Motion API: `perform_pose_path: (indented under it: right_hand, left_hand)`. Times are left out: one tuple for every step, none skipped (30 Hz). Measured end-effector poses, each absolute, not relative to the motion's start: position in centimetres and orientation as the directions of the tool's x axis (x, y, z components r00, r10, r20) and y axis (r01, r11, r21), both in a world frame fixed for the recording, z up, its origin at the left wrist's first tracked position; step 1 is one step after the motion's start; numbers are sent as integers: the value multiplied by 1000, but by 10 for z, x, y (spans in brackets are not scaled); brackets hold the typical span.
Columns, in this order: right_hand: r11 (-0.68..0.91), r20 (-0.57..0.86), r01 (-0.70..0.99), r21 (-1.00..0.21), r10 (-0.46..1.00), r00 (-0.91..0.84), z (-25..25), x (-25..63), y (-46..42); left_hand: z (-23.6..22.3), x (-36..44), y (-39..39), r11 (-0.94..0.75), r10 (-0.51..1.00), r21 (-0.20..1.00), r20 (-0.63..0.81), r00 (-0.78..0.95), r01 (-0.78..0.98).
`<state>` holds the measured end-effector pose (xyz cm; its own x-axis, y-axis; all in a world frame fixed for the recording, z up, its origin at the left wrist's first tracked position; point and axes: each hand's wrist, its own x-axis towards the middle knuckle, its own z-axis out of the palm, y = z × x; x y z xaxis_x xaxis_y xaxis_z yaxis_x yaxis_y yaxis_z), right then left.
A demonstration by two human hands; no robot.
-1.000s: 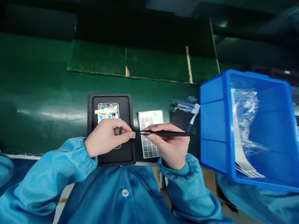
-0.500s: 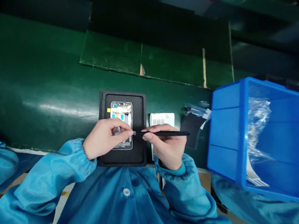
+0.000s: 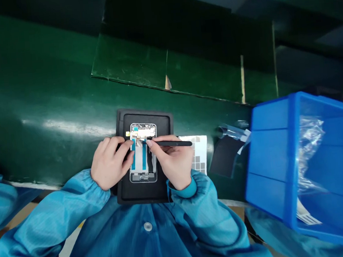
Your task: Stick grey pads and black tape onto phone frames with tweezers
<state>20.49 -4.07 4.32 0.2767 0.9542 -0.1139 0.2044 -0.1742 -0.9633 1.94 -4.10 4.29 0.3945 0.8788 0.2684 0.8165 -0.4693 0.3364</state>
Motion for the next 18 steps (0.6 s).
perform_pose_path:
  right_hand:
    - [-172,-112,205,-964,956,273,42,205,-41]
    - [-170,-112,204,-964,956,270,42,205,-41]
    - [-170,-112,203,-964,957,268,43,205,-40]
    - [-173,-115,203,-964,956,268,43,204,-40]
    - [-178,-120,205,-962,956,269,44,204,-40]
    - [-185,-125,209,-960,954,272,45,203,-40]
    - [-192,-130,213,-958,953,275,46,202,-39]
    - [-198,-134,217,-956,951,278,46,202,-39]
    - [-200,-134,222,-954,950,282,47,201,-39]
    - [-199,-130,227,-953,950,284,47,201,-38]
    - [-194,-125,234,-953,951,283,47,201,-38]
    - [-189,-118,243,-952,953,280,47,201,-38]
    - [-183,-111,253,-950,955,275,46,202,-38]
    - [-178,-105,264,-948,957,269,46,202,-39]
    - [-174,-101,273,-946,959,264,45,202,-39]
    - [-172,-98,281,-944,961,259,45,203,-39]
    - [-170,-95,288,-942,962,255,44,203,-39]
    - [-168,-92,294,-941,963,254,44,203,-40]
  left_hand:
    - [42,20,-41,-469,878,337,273,392,816]
    - [41,20,-41,-470,877,338,279,390,815]
    - [40,19,-42,-470,877,339,285,387,815]
    - [40,19,-42,-469,877,340,288,385,815]
    - [40,19,-42,-468,878,341,288,383,815]
    - [40,19,-42,-467,878,342,286,383,815]
    - [40,18,-42,-467,879,343,284,384,815]
    - [40,18,-42,-466,880,344,279,385,815]
    - [40,18,-42,-466,880,344,277,386,815]
    - [40,18,-42,-467,879,344,277,387,814]
    - [40,18,-43,-467,879,344,276,387,814]
    - [40,18,-43,-466,880,344,275,388,815]
    - [40,18,-43,-465,881,344,272,388,816]
    - [40,19,-43,-463,882,343,269,387,817]
    - [39,19,-43,-461,883,343,263,388,818]
    - [39,19,-43,-460,885,342,258,388,820]
    - [40,19,-43,-459,885,341,255,389,821]
    - [40,19,-43,-459,885,339,256,389,821]
